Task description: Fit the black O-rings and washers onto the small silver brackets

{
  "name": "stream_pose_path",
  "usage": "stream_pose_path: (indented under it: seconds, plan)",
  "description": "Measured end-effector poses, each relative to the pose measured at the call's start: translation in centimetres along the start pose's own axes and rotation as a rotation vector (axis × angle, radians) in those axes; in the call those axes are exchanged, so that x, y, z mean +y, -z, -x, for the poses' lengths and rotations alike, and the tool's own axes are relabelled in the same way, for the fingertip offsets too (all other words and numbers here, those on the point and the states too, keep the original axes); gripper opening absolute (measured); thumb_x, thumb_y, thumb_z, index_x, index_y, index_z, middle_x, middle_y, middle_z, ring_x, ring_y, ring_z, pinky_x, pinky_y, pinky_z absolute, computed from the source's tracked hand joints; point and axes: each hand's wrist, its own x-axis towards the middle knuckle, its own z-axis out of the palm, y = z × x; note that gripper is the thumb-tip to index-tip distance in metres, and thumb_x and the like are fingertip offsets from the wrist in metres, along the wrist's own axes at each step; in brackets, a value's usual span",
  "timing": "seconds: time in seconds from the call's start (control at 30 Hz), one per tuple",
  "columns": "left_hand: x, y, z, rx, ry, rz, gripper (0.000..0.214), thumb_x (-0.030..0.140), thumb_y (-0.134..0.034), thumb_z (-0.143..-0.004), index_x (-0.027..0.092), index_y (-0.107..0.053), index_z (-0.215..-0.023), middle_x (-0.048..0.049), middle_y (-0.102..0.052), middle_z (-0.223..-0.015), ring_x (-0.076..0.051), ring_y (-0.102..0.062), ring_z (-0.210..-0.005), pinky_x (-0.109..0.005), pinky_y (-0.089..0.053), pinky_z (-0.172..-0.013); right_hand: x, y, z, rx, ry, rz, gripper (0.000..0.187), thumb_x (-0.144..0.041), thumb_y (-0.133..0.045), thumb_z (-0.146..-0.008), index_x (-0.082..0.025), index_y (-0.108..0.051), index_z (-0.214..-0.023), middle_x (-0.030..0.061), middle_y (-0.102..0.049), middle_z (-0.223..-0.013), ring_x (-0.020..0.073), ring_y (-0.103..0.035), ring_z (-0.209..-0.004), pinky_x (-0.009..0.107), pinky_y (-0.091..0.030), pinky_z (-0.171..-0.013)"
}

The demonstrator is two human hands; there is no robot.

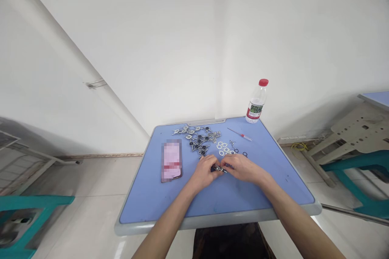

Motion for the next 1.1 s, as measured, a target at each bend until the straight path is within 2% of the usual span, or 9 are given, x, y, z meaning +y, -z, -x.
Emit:
stream_pose_path:
  seconds: [0.37, 0.6, 0.83, 1.1]
  plan:
    - [0.1, 0.0, 0.0, 0.001, 0.031, 0.023, 0.012, 0.019, -0.071, -0.075, 0.018, -0.059, -0.075, 0.0024, -0.059, -0.075, -0.017, -0.055, -0.078, -0.03, -0.035, -0.074, 0.2, -0.5, 0.0, -0.008, 0.032, 0.157, 0.019, -0.003, -0.048, -0.086, -0.017, -0.06, -0.088, 0.0036, -0.066, -0.084, 0.0144, -0.057, -0.066, 0.025, -0.032, -0.055]
    - [0.0, 0.0, -0.1, -0.01, 0.036, 0.029, 0.011, 0.022, -0.071, -0.075, 0.019, -0.061, -0.075, 0.0026, -0.06, -0.075, -0.018, -0.057, -0.08, -0.03, -0.036, -0.076, 0.1, -0.4, 0.1, 0.032, 0.004, 0.085, 0.016, -0.006, -0.055, -0.087, -0.018, -0.065, -0.087, 0.0026, -0.069, -0.086, 0.0144, -0.061, -0.071, 0.024, -0.035, -0.058]
    - [-0.1, 0.0, 0.1, 0.001, 0.02, 0.017, 0.01, 0.025, -0.068, -0.077, 0.019, -0.059, -0.077, 0.0017, -0.061, -0.078, -0.018, -0.057, -0.081, -0.031, -0.037, -0.077, 0.1, 0.4, 0.1, 0.041, -0.005, -0.023, 0.019, -0.01, -0.051, -0.09, -0.02, -0.067, -0.091, 0.0025, -0.071, -0.088, 0.0153, -0.064, -0.077, 0.024, -0.04, -0.064]
    - [0.2, 0.1, 0.2, 0.009, -0.015, -0.004, 0.006, 0.018, -0.066, -0.077, 0.02, -0.06, -0.078, 0.0022, -0.062, -0.078, -0.017, -0.057, -0.081, -0.03, -0.036, -0.077, 0.1, 1.1, 0.4, -0.049, -0.077, -0.02, 0.013, -0.012, -0.058, -0.084, -0.021, -0.067, -0.088, 0.001, -0.071, -0.079, 0.0168, -0.063, -0.073, 0.025, -0.038, -0.062]
